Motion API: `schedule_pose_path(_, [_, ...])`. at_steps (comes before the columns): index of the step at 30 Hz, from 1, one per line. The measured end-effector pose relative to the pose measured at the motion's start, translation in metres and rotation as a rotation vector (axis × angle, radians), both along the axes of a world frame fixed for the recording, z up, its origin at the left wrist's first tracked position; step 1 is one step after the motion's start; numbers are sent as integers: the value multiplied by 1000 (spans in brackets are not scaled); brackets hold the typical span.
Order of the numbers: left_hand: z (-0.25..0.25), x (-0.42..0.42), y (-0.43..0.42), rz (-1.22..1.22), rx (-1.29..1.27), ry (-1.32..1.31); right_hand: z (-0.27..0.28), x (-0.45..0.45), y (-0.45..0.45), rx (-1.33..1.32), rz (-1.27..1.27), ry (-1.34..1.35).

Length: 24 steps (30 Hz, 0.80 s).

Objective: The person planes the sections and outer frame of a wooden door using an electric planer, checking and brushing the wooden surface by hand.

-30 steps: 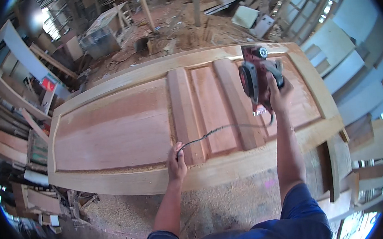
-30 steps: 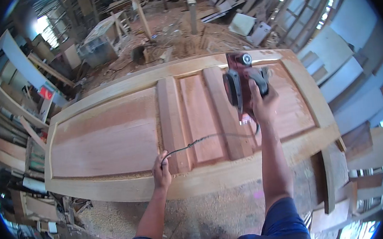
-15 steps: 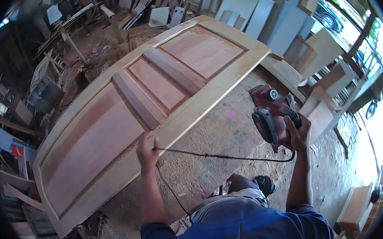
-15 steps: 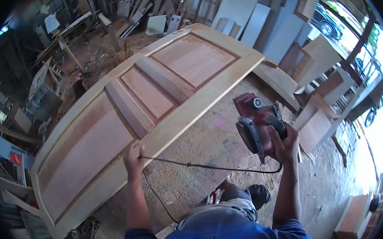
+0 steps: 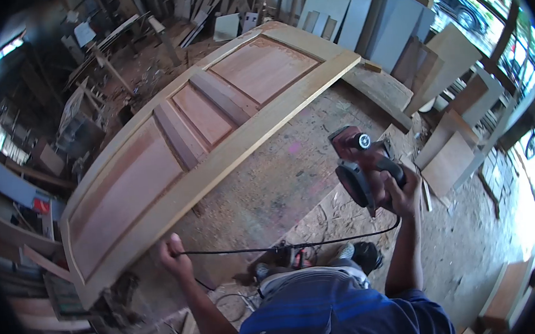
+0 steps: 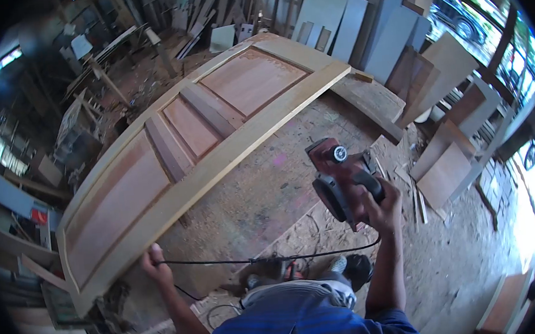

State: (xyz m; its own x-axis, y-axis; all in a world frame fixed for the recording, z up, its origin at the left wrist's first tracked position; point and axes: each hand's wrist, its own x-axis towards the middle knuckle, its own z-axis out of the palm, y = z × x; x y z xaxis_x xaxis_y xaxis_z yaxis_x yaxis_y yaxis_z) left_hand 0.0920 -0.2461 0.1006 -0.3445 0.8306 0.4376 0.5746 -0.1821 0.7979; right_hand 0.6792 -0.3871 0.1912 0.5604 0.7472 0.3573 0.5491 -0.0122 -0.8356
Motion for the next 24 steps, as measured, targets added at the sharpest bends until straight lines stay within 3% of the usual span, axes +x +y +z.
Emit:
schedule_pose_path(2, [53,42,-12,85,81,165,1,30,-9,-79,51,224])
schedule_pose_path(7, [173,150,-19,25,453,373,28,111,-32,-158,83,93])
schedule_pose_path(12, [264,279,-11,-152,699,343,50,183,-51,-150,73,103])
schedule_pose_path(18, [290,386,42,-342,790,213,51,246,-41,-115,-4,126])
schedule_pose_path(24, [242,485,117,-462,686,23,30,314,7,-134,40,107])
